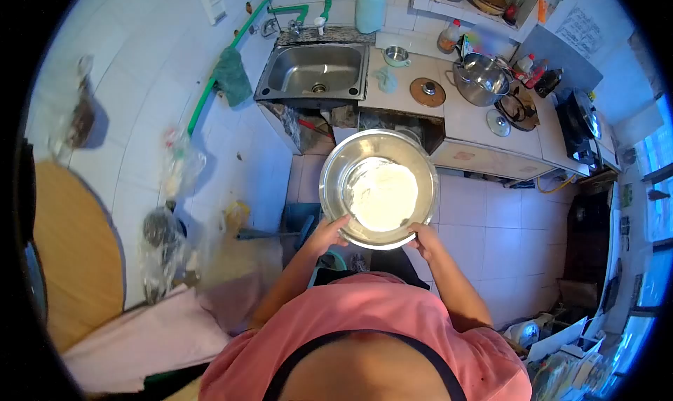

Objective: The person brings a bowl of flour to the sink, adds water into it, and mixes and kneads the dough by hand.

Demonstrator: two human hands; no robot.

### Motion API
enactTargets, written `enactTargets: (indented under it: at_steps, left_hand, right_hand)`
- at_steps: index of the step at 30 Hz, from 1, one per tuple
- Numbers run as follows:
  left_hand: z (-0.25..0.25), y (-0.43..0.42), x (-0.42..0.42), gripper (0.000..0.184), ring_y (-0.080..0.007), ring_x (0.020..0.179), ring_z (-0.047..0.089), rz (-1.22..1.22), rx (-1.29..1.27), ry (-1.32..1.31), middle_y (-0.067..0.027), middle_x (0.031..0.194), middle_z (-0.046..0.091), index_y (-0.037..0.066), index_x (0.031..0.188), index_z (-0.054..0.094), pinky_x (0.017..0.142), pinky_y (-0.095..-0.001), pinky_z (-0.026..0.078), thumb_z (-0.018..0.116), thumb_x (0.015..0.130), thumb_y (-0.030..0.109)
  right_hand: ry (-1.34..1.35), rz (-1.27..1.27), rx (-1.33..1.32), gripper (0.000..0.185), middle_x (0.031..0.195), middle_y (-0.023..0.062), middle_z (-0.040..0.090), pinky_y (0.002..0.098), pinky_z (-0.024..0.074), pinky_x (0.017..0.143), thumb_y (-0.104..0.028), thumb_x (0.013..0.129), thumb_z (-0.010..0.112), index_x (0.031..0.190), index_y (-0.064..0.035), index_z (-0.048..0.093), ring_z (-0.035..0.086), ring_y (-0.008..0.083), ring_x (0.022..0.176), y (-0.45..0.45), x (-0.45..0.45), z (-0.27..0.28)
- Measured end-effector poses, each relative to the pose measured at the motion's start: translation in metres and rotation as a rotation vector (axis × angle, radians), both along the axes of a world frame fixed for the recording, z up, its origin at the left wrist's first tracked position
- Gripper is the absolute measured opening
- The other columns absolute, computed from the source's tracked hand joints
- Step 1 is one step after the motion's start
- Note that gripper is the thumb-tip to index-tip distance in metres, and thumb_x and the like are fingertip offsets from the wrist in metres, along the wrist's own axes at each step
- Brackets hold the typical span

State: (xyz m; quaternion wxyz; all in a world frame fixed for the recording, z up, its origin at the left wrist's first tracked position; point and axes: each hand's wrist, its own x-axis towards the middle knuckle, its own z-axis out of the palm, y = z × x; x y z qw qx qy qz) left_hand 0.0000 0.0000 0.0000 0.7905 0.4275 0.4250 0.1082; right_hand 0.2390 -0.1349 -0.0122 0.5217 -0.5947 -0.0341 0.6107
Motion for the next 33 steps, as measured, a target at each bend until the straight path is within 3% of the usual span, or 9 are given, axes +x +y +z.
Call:
enactTargets:
  at_steps: [2,3,9,15,19,21,25,26,33]
  left_hand:
    - [0.002,0.002,-0.001,0.057,-0.0195,0.081,0.059,-0.071,-0.026,0.07,-0.011,0.105,0.055,0.006,0.121,0.039,0.054,-0.0276,0.051,0.055,0.079,0.042]
    - [-0.009,0.085,0.062,0.049,-0.02,0.078,0.059,-0.038,0.001,0.07,-0.0112,0.098,0.056,0.004,0.118,0.041,0.052,-0.0274,0.051,0.052,0.081,0.034]
    - [-0.028,0.202,0.113,0.037,-0.0222,0.063,0.059,0.134,-0.051,0.091,-0.0153,0.085,0.057,-0.003,0.106,0.047,0.046,-0.0288,0.051,0.054,0.075,0.016]
    - [-0.025,0.349,0.131,0.026,-0.0194,0.054,0.057,0.334,-0.085,0.226,-0.012,0.073,0.058,-0.002,0.093,0.052,0.042,-0.0278,0.048,0.055,0.072,0.014]
    - [-0.029,0.432,0.123,0.026,-0.0175,0.048,0.054,0.428,-0.124,0.29,-0.0102,0.069,0.058,-0.002,0.091,0.053,0.041,-0.0272,0.047,0.056,0.071,0.014]
    - [-0.037,0.473,0.122,0.019,-0.0149,0.047,0.051,0.43,-0.183,0.277,-0.0075,0.065,0.055,0.001,0.086,0.052,0.037,-0.0232,0.043,0.054,0.071,0.012]
    - [-0.094,0.554,0.119,0.019,-0.0169,0.049,0.054,0.446,-0.259,0.262,-0.0105,0.069,0.056,-0.002,0.086,0.052,0.039,-0.0228,0.045,0.054,0.072,0.011]
    - [-0.11,0.572,0.124,0.019,-0.0169,0.049,0.055,0.431,-0.257,0.243,-0.0099,0.07,0.056,-0.001,0.086,0.053,0.04,-0.0228,0.046,0.054,0.072,0.011]
    - [-0.186,0.65,0.149,0.013,-0.0136,0.053,0.054,0.371,-0.292,0.364,-0.0053,0.07,0.055,0.004,0.079,0.055,0.041,-0.0231,0.044,0.056,0.071,0.015]
  right_hand:
    - [-0.039,-0.068,-0.058,0.031,0.079,0.0109,0.058,0.0209,0.0464,0.037,-0.006,0.071,0.051,0.099,0.0054,0.049,0.058,0.015,0.056,-0.007,-0.012,0.002]
    - [-0.049,-0.07,-0.045,0.031,0.079,0.0109,0.058,0.0209,0.0464,0.037,-0.006,0.071,0.051,0.099,0.0054,0.049,0.058,0.015,0.056,0.076,0.046,-0.006]
    - [0.052,-0.075,-0.056,0.017,0.065,0.0048,0.055,0.0217,0.0462,0.039,-0.008,0.075,0.051,0.09,0.001,0.053,0.054,0.0129,0.049,0.206,0.091,-0.003]
    - [0.036,0.282,0.023,0.047,0.089,0.011,0.058,0.0248,0.0454,0.045,-0.039,0.081,0.054,0.108,-0.002,0.045,0.06,0.019,0.06,0.371,0.139,0.006]
    - [-0.23,0.211,-0.06,0.049,0.093,0.0109,0.058,0.0237,0.0448,0.046,-0.031,0.083,0.052,0.12,-0.0024,0.037,0.06,0.0183,0.065,0.461,0.157,0.006]
    - [-0.329,0.181,0.134,0.05,0.096,0.0114,0.057,0.0241,0.045,0.046,-0.026,0.084,0.052,0.123,-0.001,0.033,0.06,0.018,0.068,0.5,0.161,-0.009]
    - [-0.408,0.203,0.202,0.036,0.093,0.0105,0.06,0.0218,0.0428,0.045,-0.019,0.085,0.05,0.115,-0.0005,0.043,0.058,0.0137,0.061,0.572,0.16,0.002]
    - [-0.458,0.139,0.182,0.022,0.08,0.0068,0.061,0.0201,0.0403,0.044,-0.017,0.086,0.047,0.1,-0.0008,0.051,0.055,0.0104,0.056,0.589,0.154,0.016]
    - [-0.658,0.119,0.323,0.019,0.062,0.0012,0.051,0.0198,0.0368,0.047,-0.019,0.087,0.048,0.085,-0.0021,0.055,0.047,0.0068,0.051,0.722,0.153,0.031]
